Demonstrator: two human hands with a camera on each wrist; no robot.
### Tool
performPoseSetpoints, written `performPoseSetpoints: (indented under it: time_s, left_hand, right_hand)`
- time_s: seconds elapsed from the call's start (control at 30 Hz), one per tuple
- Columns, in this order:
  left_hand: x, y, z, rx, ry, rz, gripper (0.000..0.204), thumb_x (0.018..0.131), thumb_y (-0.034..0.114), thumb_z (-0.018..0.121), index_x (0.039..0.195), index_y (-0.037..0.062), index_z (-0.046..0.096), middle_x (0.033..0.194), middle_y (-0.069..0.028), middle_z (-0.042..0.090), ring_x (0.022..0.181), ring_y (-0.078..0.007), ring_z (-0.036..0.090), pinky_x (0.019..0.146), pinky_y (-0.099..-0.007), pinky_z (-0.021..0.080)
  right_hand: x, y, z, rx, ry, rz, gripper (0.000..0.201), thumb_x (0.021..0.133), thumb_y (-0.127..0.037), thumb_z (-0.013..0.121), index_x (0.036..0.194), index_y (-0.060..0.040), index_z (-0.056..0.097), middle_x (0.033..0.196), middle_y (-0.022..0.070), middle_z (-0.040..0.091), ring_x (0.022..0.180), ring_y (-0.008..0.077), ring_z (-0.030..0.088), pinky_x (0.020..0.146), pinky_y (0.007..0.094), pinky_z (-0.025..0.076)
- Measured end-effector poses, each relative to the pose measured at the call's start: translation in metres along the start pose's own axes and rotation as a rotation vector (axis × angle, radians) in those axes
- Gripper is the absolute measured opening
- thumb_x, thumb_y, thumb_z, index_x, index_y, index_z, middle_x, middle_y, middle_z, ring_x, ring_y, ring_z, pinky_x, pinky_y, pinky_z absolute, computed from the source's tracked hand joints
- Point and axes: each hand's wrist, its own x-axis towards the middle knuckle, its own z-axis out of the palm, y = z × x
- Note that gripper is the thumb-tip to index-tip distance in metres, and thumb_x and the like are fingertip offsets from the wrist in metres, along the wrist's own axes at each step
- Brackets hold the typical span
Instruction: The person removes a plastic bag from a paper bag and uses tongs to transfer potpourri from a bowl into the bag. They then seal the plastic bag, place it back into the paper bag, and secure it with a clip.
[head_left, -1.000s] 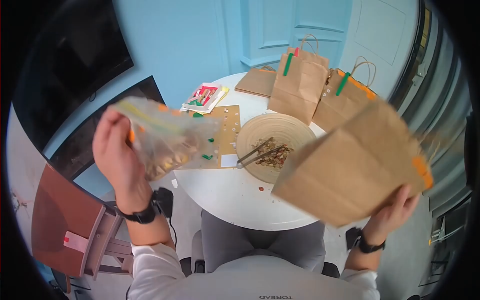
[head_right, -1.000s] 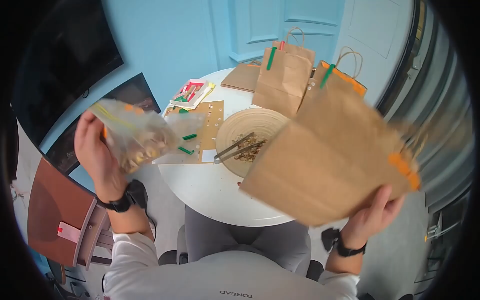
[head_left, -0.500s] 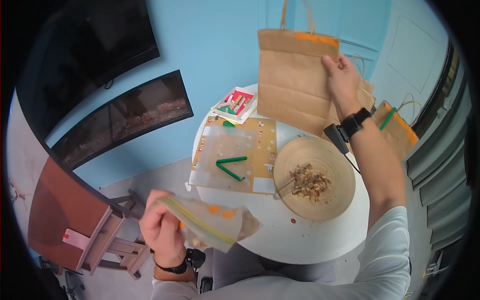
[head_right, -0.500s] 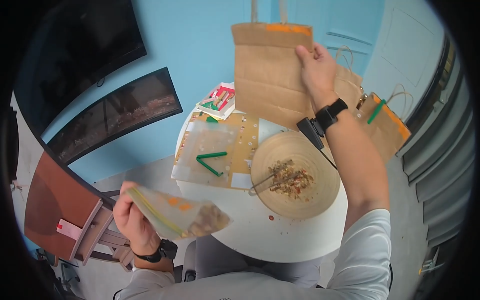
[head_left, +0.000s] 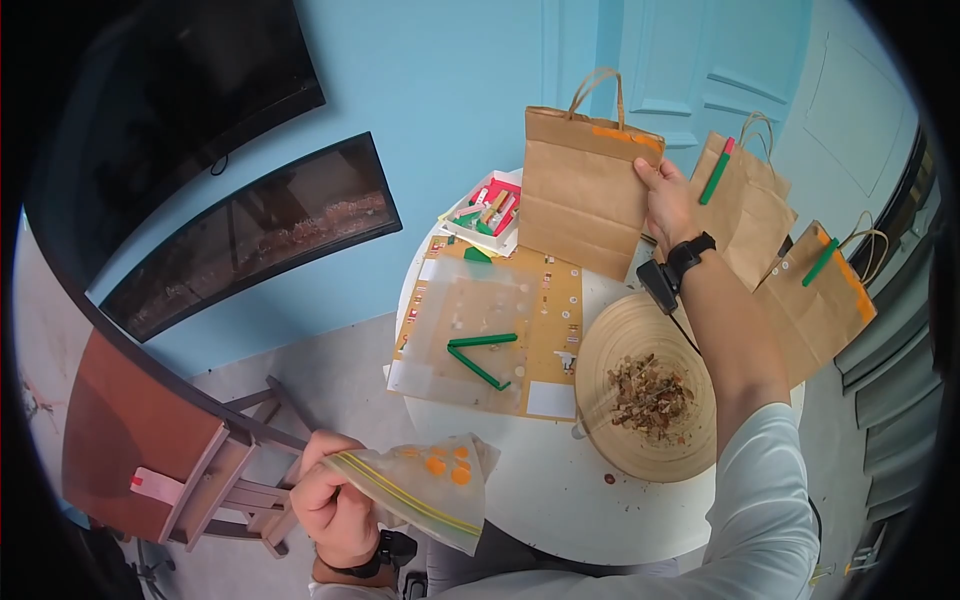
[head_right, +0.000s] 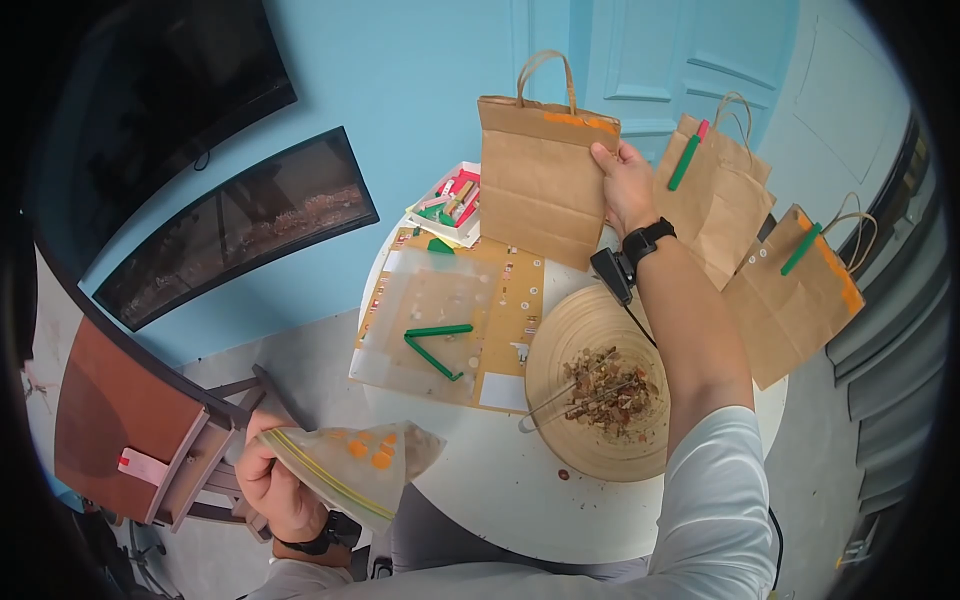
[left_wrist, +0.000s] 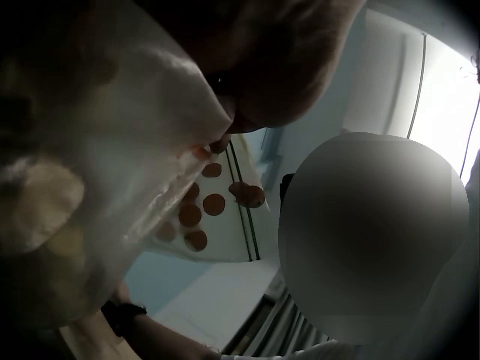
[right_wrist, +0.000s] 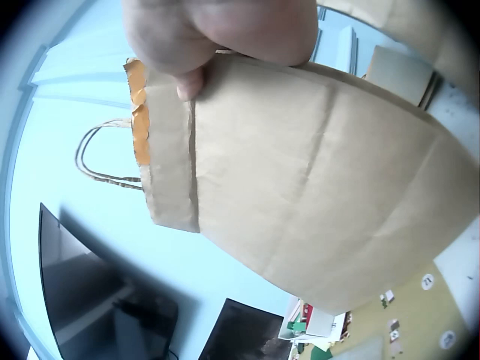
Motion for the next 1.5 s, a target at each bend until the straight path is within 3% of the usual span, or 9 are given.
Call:
performPoseSetpoints:
  time_s: [0.33, 0.53, 0.77, 0.8, 0.9, 1.0, 1.17, 1.43, 1.5]
  left_hand:
    - [0.003, 0.013, 0.010, 0.020, -0.172, 0.095, 0.014, 0.079, -0.002, 0.064, 0.090, -0.0037, 0.074, 0.094, -0.0151, 0.069, 0.077, -0.0205, 0.062, 0.069, -0.0295, 0.048]
    - [0.018, 0.044, 0.026, 0.042, -0.380, 0.210, 0.021, 0.076, -0.010, 0.066, 0.093, -0.0036, 0.076, 0.094, -0.0154, 0.069, 0.078, -0.0217, 0.065, 0.068, -0.0296, 0.052]
    - [0.029, 0.091, 0.066, 0.034, -0.680, 0.256, 0.021, 0.080, -0.011, 0.068, 0.096, -0.0017, 0.077, 0.093, -0.0141, 0.072, 0.074, -0.0236, 0.070, 0.065, -0.0305, 0.055]
    - [0.029, 0.095, 0.077, 0.031, -0.726, 0.263, 0.021, 0.081, -0.011, 0.068, 0.097, -0.0012, 0.077, 0.093, -0.0135, 0.072, 0.073, -0.0237, 0.070, 0.064, -0.0307, 0.055]
    - [0.016, 0.102, 0.108, -0.003, -0.793, 0.260, 0.027, 0.085, -0.010, 0.069, 0.107, 0.0023, 0.078, 0.091, -0.0125, 0.073, 0.074, -0.0261, 0.071, 0.064, -0.0327, 0.056]
    - [-0.002, 0.103, 0.139, -0.063, -0.850, 0.333, 0.030, 0.087, -0.009, 0.070, 0.113, 0.0042, 0.077, 0.094, -0.0131, 0.073, 0.077, -0.0296, 0.072, 0.066, -0.0349, 0.057]
    - [-0.031, 0.096, 0.161, -0.006, -0.872, 0.485, 0.024, 0.090, -0.009, 0.069, 0.110, 0.0011, 0.076, 0.098, -0.0109, 0.076, 0.081, -0.0270, 0.073, 0.069, -0.0320, 0.056]
    - [-0.037, 0.119, 0.169, 0.001, -0.906, 0.204, 0.008, 0.096, 0.004, 0.072, 0.103, 0.0023, 0.074, 0.090, -0.0099, 0.073, 0.075, -0.0268, 0.069, 0.066, -0.0343, 0.054]
    - [-0.039, 0.110, 0.174, 0.073, -0.922, 0.327, 0.009, 0.096, 0.007, 0.073, 0.103, 0.0012, 0.074, 0.087, -0.0106, 0.072, 0.072, -0.0249, 0.068, 0.065, -0.0336, 0.053]
  right_hand:
    - [-0.016, -0.022, -0.024, -0.268, 0.033, -0.085, 0.091, 0.083, -0.020, 0.092, 0.153, 0.0030, 0.041, 0.144, 0.0137, 0.056, 0.127, 0.0190, 0.057, 0.109, 0.0320, 0.048]
    - [-0.038, -0.065, -0.042, -0.508, 0.121, -0.244, 0.083, 0.087, -0.028, 0.089, 0.150, 0.0026, 0.046, 0.138, 0.0122, 0.056, 0.125, 0.0206, 0.056, 0.111, 0.0330, 0.046]
    - [-0.240, -0.170, -0.035, -0.294, -0.150, -0.265, 0.047, 0.095, -0.021, 0.080, 0.132, -0.0011, 0.059, 0.129, 0.0058, 0.060, 0.118, 0.0133, 0.056, 0.103, 0.0268, 0.046]
    - [-0.282, -0.183, -0.037, -0.230, -0.254, -0.136, 0.050, 0.094, -0.026, 0.081, 0.131, -0.0011, 0.060, 0.128, 0.0057, 0.060, 0.120, 0.0151, 0.056, 0.104, 0.0293, 0.045]
    - [-0.374, -0.193, -0.039, -0.388, -0.510, -0.298, 0.094, 0.079, -0.058, 0.088, 0.143, 0.0024, 0.055, 0.143, 0.0151, 0.059, 0.135, 0.0305, 0.053, 0.116, 0.0434, 0.038]
    - [-0.420, -0.193, -0.033, -0.556, -0.321, -0.293, 0.059, 0.090, -0.030, 0.087, 0.135, -0.0006, 0.063, 0.130, 0.0123, 0.068, 0.116, 0.0234, 0.064, 0.102, 0.0367, 0.049]
    - [-0.432, -0.170, -0.069, -0.283, 0.054, 0.018, 0.012, 0.098, -0.008, 0.076, 0.106, 0.0013, 0.075, 0.099, 0.0056, 0.076, 0.090, 0.0106, 0.067, 0.081, 0.0268, 0.054]
    - [-0.427, -0.168, -0.079, -0.221, -0.025, 0.053, 0.007, 0.096, -0.002, 0.077, 0.102, 0.0020, 0.076, 0.095, 0.0070, 0.078, 0.086, 0.0100, 0.069, 0.080, 0.0249, 0.056]
    - [-0.425, -0.166, -0.077, -0.215, -0.031, 0.073, 0.007, 0.095, -0.003, 0.078, 0.100, 0.0023, 0.076, 0.095, 0.0073, 0.078, 0.086, 0.0098, 0.069, 0.081, 0.0249, 0.056]
